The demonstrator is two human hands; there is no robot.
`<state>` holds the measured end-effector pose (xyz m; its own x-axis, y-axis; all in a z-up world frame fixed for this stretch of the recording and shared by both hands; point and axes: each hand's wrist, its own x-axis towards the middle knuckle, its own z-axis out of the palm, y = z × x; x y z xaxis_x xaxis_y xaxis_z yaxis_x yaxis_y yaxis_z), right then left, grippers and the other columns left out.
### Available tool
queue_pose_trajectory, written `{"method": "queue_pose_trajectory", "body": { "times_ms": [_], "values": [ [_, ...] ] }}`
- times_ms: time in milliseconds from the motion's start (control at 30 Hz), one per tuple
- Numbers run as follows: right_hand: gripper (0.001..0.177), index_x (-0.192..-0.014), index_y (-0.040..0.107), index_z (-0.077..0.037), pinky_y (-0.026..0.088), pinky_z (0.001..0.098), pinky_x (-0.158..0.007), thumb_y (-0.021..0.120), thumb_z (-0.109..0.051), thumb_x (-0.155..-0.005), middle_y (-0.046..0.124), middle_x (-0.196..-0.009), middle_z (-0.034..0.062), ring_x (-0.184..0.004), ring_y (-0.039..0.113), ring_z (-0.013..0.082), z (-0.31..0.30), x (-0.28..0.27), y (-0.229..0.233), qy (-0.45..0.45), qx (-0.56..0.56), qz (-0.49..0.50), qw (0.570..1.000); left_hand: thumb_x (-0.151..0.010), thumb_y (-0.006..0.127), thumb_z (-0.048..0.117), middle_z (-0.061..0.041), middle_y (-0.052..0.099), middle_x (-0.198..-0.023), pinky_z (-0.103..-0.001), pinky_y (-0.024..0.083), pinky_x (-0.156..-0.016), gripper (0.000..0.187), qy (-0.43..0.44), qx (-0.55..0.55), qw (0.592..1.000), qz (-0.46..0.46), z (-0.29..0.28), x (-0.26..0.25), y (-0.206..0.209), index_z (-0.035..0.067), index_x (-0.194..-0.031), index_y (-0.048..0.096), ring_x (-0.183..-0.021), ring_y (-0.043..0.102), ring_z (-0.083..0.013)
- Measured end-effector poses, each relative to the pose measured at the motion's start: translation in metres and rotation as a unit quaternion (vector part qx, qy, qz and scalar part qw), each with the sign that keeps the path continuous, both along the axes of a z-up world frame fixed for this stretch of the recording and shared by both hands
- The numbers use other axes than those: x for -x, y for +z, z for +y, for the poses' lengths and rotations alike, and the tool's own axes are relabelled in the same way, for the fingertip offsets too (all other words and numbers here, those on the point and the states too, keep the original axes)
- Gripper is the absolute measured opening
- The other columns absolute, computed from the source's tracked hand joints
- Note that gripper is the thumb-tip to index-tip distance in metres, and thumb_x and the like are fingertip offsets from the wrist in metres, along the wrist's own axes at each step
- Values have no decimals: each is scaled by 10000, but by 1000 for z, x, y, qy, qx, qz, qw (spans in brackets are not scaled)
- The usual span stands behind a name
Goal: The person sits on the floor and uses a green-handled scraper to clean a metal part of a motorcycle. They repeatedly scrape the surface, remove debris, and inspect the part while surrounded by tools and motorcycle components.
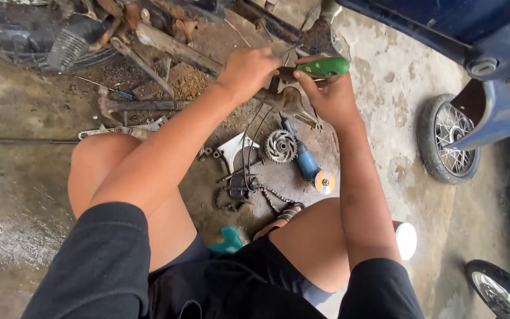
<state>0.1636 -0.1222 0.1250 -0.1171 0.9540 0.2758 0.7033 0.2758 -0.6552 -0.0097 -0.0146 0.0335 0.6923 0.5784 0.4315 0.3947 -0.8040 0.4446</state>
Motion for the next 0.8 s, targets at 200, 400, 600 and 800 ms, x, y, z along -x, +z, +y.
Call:
{"method": "queue_pose_trajectory", "body": {
  "times_ms": [200,400,600,800],
  "values": [
    [175,-1222,667,-25,572,288,-815,648,-128,-1082,678,-1113,95,-1006,649,186,0,-3,-6,18,32,8,999,-1002,683,52,-4,474,-661,-246,611,-452,264,-5,-41,999,28,0,-5,-7,102,-751,618,-572,523,-142],
    [195,-1148,629,-4,478,375,-790,556,-185,-1130,611,-967,77,-906,563,208,-10,-11,-17,30,15,-41,999,-935,717,-7,-30,489,-718,-354,599,-495,111,-46,-11,998,44,-6,-4,-3,34,-846,664,-613,565,-203],
    [177,-1206,628,-20,504,300,-622,579,-164,-1117,638,-834,75,-724,601,158,-15,-19,-12,19,90,2,996,-985,740,142,-13,445,-659,-284,611,-466,275,-57,-23,995,78,-8,-3,13,90,-755,598,-658,556,-196],
    [202,-1264,621,-34,534,318,-849,599,-154,-1102,651,-1104,108,-961,607,196,-12,-19,-19,13,64,25,998,-928,784,121,-23,507,-686,-360,600,-532,178,-37,-72,996,38,4,-15,-10,77,-809,660,-666,563,-212]
  ]
}}
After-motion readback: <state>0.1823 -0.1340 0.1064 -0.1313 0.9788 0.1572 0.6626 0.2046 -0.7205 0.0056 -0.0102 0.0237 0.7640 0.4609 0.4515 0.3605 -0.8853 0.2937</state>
